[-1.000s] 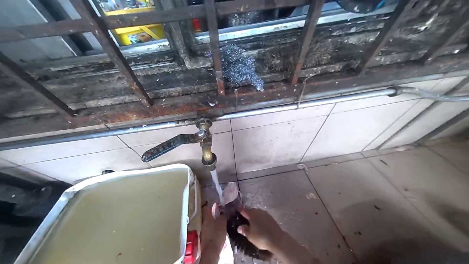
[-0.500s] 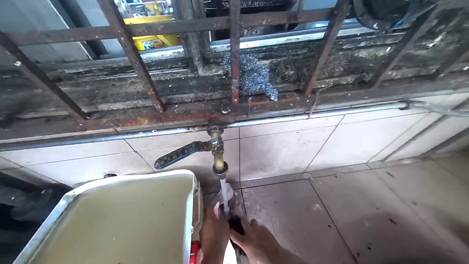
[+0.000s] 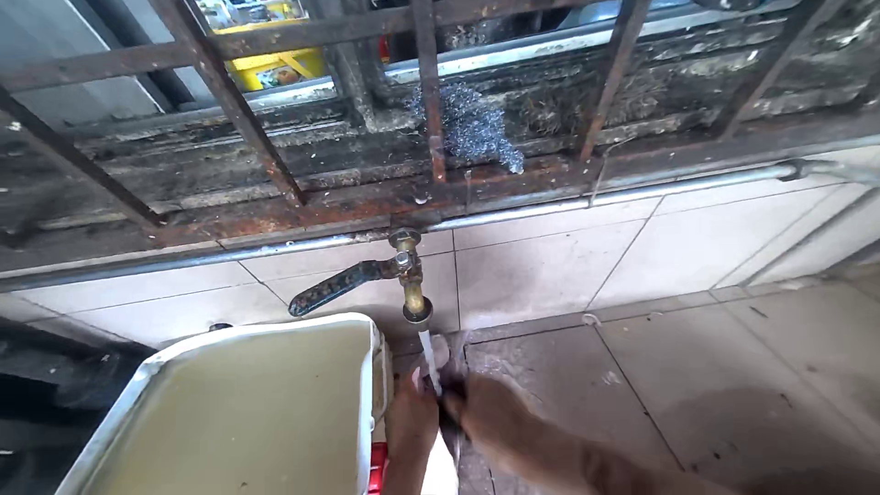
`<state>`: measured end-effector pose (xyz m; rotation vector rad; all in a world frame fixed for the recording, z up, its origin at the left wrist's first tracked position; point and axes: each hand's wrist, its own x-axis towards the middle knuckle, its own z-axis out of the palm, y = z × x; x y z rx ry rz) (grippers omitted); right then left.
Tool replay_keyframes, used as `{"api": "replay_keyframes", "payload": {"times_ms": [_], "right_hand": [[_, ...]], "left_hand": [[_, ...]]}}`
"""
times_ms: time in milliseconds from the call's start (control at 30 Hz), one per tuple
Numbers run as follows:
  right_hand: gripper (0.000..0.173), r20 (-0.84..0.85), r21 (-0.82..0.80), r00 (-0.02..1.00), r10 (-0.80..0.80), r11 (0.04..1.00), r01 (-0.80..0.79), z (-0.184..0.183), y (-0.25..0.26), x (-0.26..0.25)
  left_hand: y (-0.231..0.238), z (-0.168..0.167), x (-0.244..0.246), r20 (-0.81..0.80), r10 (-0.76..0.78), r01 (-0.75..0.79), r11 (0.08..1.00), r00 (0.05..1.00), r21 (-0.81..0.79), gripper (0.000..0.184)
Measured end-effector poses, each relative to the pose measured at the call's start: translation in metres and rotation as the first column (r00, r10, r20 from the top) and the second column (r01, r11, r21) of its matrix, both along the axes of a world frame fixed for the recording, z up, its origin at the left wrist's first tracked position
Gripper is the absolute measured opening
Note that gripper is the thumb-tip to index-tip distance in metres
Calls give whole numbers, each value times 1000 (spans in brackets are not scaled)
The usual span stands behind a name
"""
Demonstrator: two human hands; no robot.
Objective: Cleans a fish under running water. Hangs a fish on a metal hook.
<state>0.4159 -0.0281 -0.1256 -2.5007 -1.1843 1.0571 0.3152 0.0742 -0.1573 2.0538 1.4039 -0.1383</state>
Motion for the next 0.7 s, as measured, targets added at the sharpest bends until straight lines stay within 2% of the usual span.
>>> {"api": "replay_keyframes", "payload": {"times_ms": [33,67,133,167,267,300,367,400,467,500,533,567,600,633,667,700], "right_hand": [[36,-22,4,996,81,997,-81,-6,-5,-5],[35,-24,12,999,41,999,-41,-14,-9,-3],[45,-38,-16,973,-226,974,226,-11,7,14],[47,-25,-33,973,-229,973,228,-5,15,13],[36,34,-35,994,108,994,-107,-11,3,-3],[35,45,-41,996,83,996,-81,-18,1,-1],[43,29,-67,980,-199,977,200,-13,14,11],[43,36,-76,981,-192,978,194,-8,19,8],[32,77,-73,992,97,993,-92,-9,10,-7],[31,87,-72,982,170,984,-164,-16,6,-6],[31,92,-88,988,122,990,-114,-21,4,1],[37,73,-114,997,-19,993,28,-17,8,8],[39,62,-110,995,-77,990,83,-12,15,10],[36,66,-107,998,16,994,-9,-8,16,4],[31,89,-98,976,200,977,-191,-10,12,-3],[31,112,-106,942,318,946,-306,-15,8,-5]], "left_hand": [[0,0,-1,3,-6,6,1000,1000,-12,47],[-5,-1,-1,2,-17,17,999,1000,-28,47],[-8,1,-1,2,-26,27,998,1000,-52,47],[-6,3,-2,-5,-32,32,998,999,-46,48],[0,0,-4,30,-13,14,999,999,-31,47],[-4,-2,-5,30,-20,21,999,999,-37,47],[-6,2,1,1,-46,46,998,999,-51,47],[-4,6,2,-16,-61,60,997,998,-48,47],[1,5,-2,-9,-56,56,997,998,-46,47],[1,4,-3,3,-49,49,998,999,-51,48],[-2,2,-5,10,-49,49,997,999,-60,48],[-3,3,-3,13,-49,50,996,999,-71,49],[0,7,0,9,-52,52,996,999,-73,49],[5,9,0,2,-57,57,996,998,-70,49],[9,8,-1,-5,-61,60,996,998,-69,50],[8,7,-3,-13,-72,71,995,997,-69,49]]}}
